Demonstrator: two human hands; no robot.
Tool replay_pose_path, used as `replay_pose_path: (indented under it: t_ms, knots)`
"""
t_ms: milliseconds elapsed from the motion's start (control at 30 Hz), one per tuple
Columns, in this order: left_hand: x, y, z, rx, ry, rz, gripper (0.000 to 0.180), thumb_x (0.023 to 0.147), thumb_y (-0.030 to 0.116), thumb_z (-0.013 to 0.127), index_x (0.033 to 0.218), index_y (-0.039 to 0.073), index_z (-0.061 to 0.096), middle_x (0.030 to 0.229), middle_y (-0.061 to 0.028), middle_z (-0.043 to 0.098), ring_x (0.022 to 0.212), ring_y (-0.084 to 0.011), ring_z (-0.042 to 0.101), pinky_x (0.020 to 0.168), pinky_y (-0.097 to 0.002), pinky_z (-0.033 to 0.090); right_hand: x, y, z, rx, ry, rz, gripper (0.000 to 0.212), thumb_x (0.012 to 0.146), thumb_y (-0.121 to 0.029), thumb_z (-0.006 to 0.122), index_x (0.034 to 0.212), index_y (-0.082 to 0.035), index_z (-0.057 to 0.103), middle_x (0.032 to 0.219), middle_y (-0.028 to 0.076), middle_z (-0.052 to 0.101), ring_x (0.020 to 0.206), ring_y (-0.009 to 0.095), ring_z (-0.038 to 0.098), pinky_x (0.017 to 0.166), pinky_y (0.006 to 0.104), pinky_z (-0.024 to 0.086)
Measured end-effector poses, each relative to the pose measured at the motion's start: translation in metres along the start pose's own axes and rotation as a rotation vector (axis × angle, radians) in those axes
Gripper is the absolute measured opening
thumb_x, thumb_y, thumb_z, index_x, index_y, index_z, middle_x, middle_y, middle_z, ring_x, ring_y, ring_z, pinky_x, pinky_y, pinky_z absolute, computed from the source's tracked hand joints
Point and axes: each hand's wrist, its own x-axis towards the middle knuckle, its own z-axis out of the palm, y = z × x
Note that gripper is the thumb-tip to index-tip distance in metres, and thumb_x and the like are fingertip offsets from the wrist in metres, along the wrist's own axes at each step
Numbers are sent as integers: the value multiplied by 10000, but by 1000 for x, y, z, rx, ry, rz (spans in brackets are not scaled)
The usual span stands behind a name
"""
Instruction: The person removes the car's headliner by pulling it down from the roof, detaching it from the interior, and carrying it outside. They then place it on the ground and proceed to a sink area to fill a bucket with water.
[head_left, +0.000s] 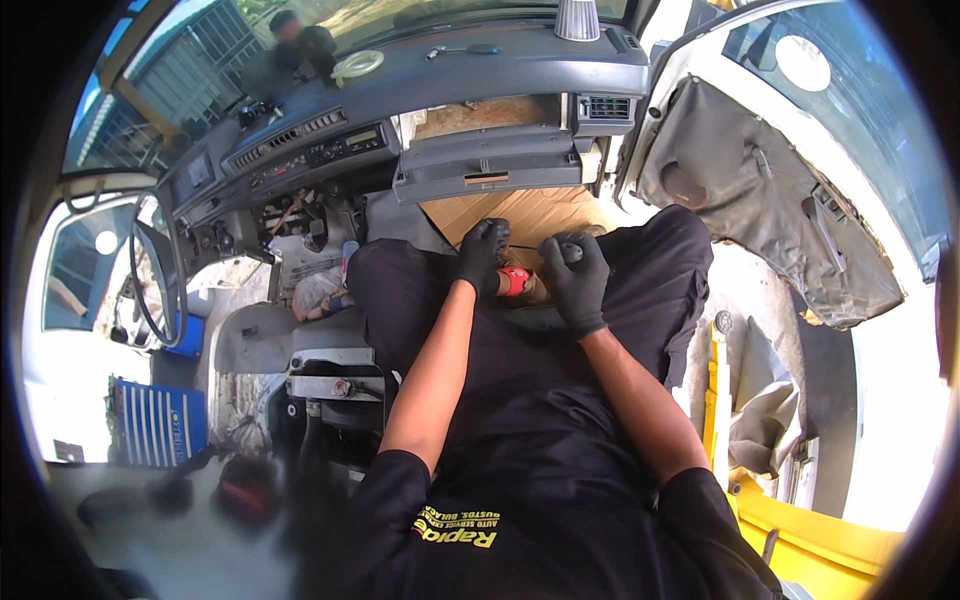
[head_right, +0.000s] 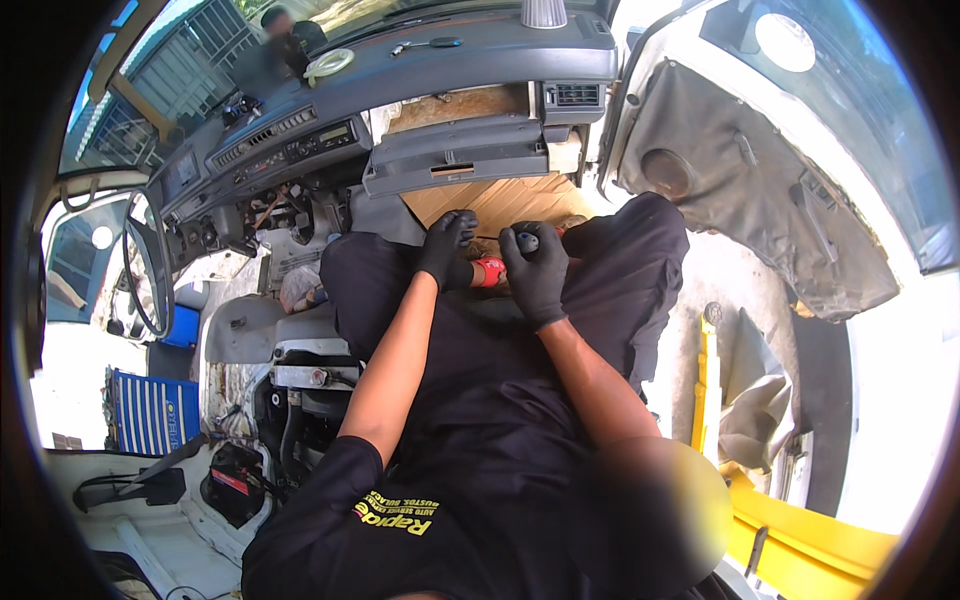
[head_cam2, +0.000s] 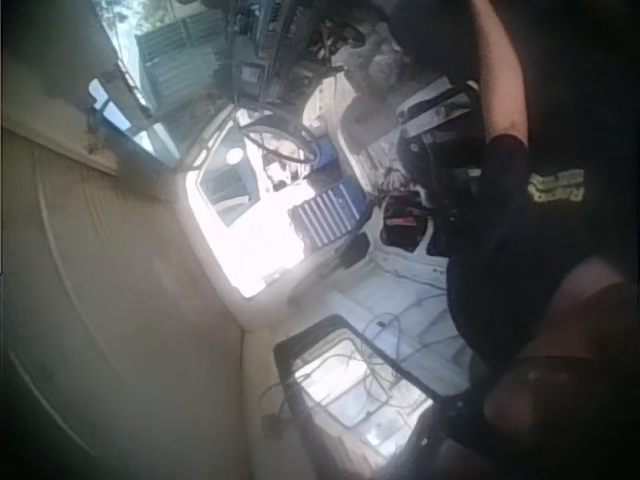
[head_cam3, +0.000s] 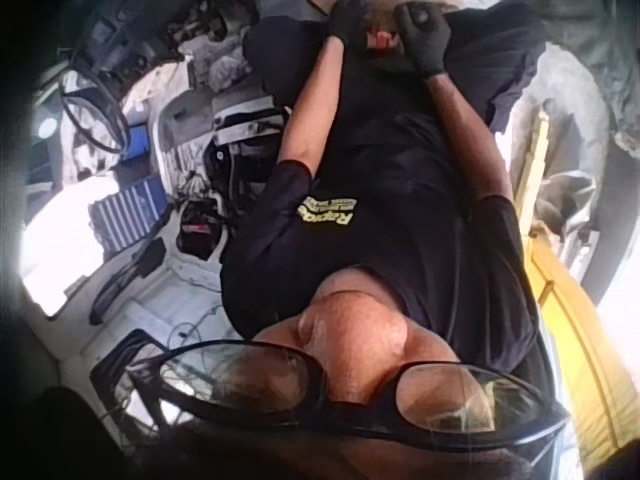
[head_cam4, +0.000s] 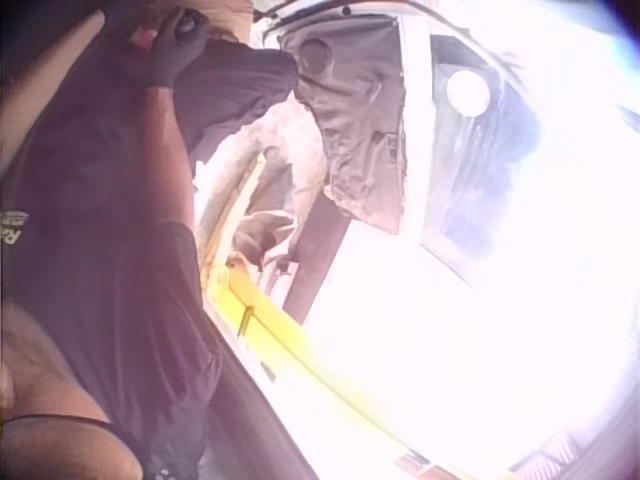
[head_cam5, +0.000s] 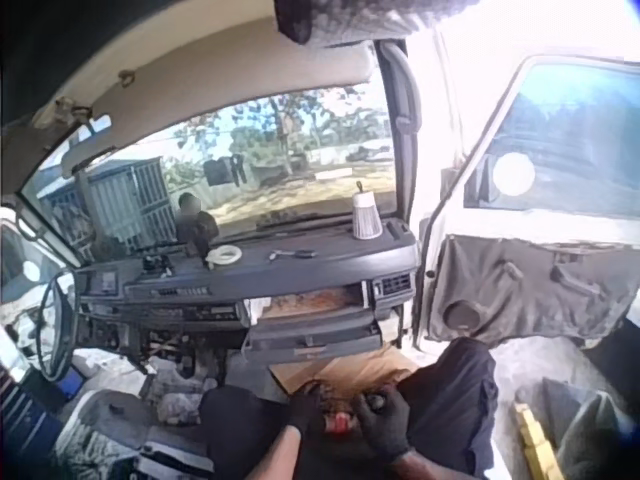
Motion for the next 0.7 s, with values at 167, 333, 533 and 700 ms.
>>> replay_pose_path:
  t_ms: [167, 333, 533, 700]
  knots:
    - [-25, 30, 17, 324, -163, 185, 264, 1035, 186, 563, 1151, 18, 731, 991, -93, 776, 888, -162, 720, 825, -323, 551, 25, -22, -1, 155, 41, -30, 153, 942, -85, 767, 1008, 13, 668, 858, 53, 691, 771, 107, 664, 708, 277, 536]
    - [-31, 46, 19, 395, -127, 281, 254, 1041, 190, 600, 1192, 17, 710, 1030, -107, 764, 907, -191, 728, 832, -330, 552, 72, -53, 11, 196, -57, -34, 168, 974, -47, 728, 1105, 29, 657, 870, 14, 662, 761, 73, 633, 689, 239, 518]
    - [-10, 94, 11, 503, -75, 728, 215, 1004, 128, 651, 1177, 9, 700, 963, -135, 737, 824, -242, 697, 767, -338, 530, 149, -90, 54, 243, -243, -105, 177, 964, -51, 750, 1106, 21, 671, 831, -14, 636, 724, 33, 580, 649, 202, 471]
    - [48, 184, -18, 422, -80, 666, 175, 997, 51, 636, 1152, 8, 704, 904, -118, 712, 797, -226, 682, 727, -373, 514, 205, -101, 98, -51, -208, -421, 242, 900, -91, 825, 1087, 6, 705, 811, 6, 657, 661, 35, 568, 603, 204, 460]
